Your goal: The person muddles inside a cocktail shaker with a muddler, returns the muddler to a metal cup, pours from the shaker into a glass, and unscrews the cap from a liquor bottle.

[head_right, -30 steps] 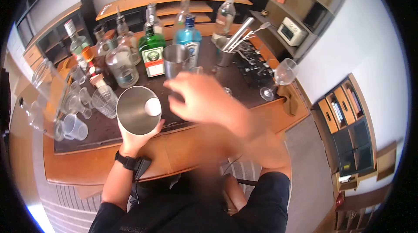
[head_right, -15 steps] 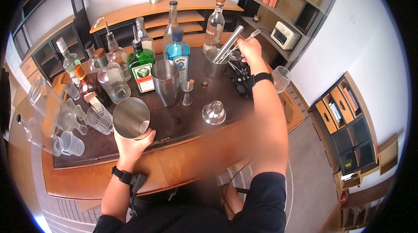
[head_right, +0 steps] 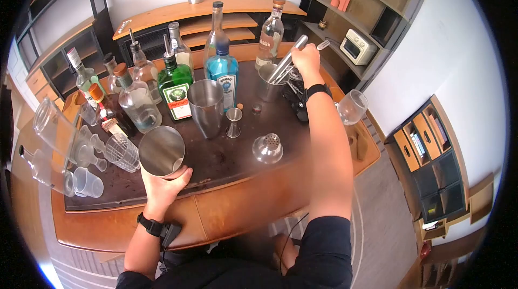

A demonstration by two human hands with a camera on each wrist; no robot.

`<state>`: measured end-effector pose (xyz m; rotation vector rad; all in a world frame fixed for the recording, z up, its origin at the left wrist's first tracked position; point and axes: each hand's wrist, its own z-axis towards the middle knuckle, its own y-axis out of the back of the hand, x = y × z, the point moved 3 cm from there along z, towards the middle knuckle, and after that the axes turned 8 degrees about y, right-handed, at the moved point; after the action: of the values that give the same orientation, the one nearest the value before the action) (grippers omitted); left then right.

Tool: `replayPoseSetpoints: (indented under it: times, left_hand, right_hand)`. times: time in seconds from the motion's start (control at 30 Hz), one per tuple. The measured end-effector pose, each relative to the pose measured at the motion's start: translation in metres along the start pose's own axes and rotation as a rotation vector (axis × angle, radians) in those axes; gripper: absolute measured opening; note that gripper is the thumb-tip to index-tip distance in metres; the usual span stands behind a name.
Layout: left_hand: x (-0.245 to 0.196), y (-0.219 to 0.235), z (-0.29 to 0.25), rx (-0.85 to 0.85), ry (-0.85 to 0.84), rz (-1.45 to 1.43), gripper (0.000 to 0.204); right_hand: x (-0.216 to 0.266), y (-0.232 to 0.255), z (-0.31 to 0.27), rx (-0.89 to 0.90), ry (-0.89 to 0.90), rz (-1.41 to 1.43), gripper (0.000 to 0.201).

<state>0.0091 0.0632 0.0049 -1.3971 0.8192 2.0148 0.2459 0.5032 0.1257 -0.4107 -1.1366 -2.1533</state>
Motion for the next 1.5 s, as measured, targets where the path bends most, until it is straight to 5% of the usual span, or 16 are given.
replayPoseSetpoints:
  times: [0.27,0.47,0.6,0.77,1.0,1.2,1.3,1.47,1.5]
  left_hand:
    - [-0.003,0.001,0.002,-0.02,-0.011,0.004,0.098]
    - [-0.011,0.0,0.004,-0.009,-0.062,-0.027,0.096]
    - [-0.02,-0.001,0.006,0.035,-0.035,-0.061,0.095]
    - [-0.005,0.001,0.003,-0.036,-0.035,-0.01,0.097]
    - [-0.007,0.001,0.007,-0.019,-0.069,0.01,0.097]
    - [-0.015,0.003,0.004,-0.04,-0.107,-0.117,0.095]
    - [-0.014,0.003,0.007,0.009,-0.118,-0.165,0.096]
    - [-0.012,0.006,0.005,-0.018,-0.07,-0.117,0.098]
    - [-0.013,0.007,0.006,0.002,-0.089,-0.122,0.099]
  right_hand:
    - [-0.019,-0.035,0.042,0.157,-0.362,0.444,0.033]
    - [-0.017,-0.042,0.046,0.264,-0.349,0.481,0.036]
    - [0.023,-0.035,0.034,0.206,-0.025,0.356,0.041]
    - [0.067,-0.007,0.025,0.114,0.151,0.319,0.045]
    - [0.107,0.052,0.012,-0.029,0.207,0.412,0.036]
    - [0.136,0.098,-0.004,-0.221,0.392,0.583,0.026]
    - [0.172,0.131,-0.039,-0.148,0.39,0.953,0.015]
    - [0.25,0.156,-0.127,-0.174,0.584,1.17,0.013]
    - [0.261,0.157,-0.142,-0.165,0.768,1.185,0.008]
